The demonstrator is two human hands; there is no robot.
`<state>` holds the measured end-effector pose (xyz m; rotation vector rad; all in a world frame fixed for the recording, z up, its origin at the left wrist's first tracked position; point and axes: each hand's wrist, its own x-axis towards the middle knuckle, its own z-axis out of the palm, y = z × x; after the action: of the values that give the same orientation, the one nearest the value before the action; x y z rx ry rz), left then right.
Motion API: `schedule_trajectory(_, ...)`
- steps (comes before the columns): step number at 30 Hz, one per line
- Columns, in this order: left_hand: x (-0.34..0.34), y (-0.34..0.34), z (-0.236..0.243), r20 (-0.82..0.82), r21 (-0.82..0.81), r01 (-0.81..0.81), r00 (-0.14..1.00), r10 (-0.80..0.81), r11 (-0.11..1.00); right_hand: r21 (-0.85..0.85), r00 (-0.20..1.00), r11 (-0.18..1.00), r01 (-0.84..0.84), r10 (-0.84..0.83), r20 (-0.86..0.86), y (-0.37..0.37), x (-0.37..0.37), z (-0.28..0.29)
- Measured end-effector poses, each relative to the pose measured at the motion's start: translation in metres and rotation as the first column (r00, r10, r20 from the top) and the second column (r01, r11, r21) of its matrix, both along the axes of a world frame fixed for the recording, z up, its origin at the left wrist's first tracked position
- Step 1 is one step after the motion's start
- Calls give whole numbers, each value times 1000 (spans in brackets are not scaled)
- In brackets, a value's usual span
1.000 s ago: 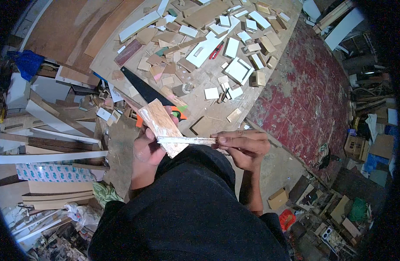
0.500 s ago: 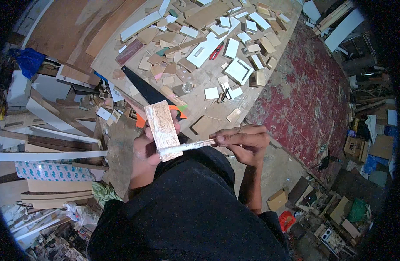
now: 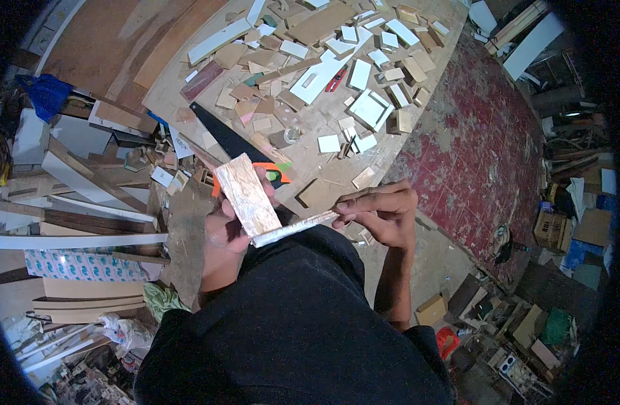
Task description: Cutting a small piece of wood with a hand saw and applying glue to the edge using a small strip.
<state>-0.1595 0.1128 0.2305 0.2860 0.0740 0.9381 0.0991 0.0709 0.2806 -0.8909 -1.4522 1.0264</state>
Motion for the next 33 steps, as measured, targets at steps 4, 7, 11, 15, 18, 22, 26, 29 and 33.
schedule_trajectory(4, 6, 0, 9, 40, -10, 50, 998, -50, 999, 12, 996, 1000, -5, 7, -94, 4, 3, 4)
schedule_trajectory(7, 9, -2, 13, 2, 39, 34, 999, -34, 999, 56, 995, 997, 52, -47, -88, 13, 0, 4)
schedule_trajectory(11, 10, -4, 24, -119, 94, 38, 993, -26, 995, 123, 993, 986, 112, -117, 34, 20, 1, 2)
schedule_trajectory(15, 9, -6, 25, -178, 99, 38, 984, -20, 994, 210, 976, 963, 168, -192, 99, 21, 2, 0)
schedule_trajectory(18, 8, -5, 26, -181, 99, 45, 983, -26, 994, 212, 989, 966, 146, -138, -51, 18, 6, -3)
schedule_trajectory(22, 10, -7, 34, -231, 103, 36, 973, -11, 994, 177, 996, 982, 69, -80, 51, 17, 3, 3)
schedule_trajectory(26, 11, -8, 40, -265, 122, 69, 964, -34, 990, 264, 977, 956, 127, -167, 134, 24, 6, -3)
schedule_trajectory(29, 9, -9, 41, -293, 84, 162, 947, -132, 983, 243, 977, 956, 164, -192, 96, 23, 6, -4)
schedule_trajectory(33, 12, -10, 41, -286, 128, 100, 956, -60, 987, 229, 988, 961, 155, -150, -39, 16, 5, -2)
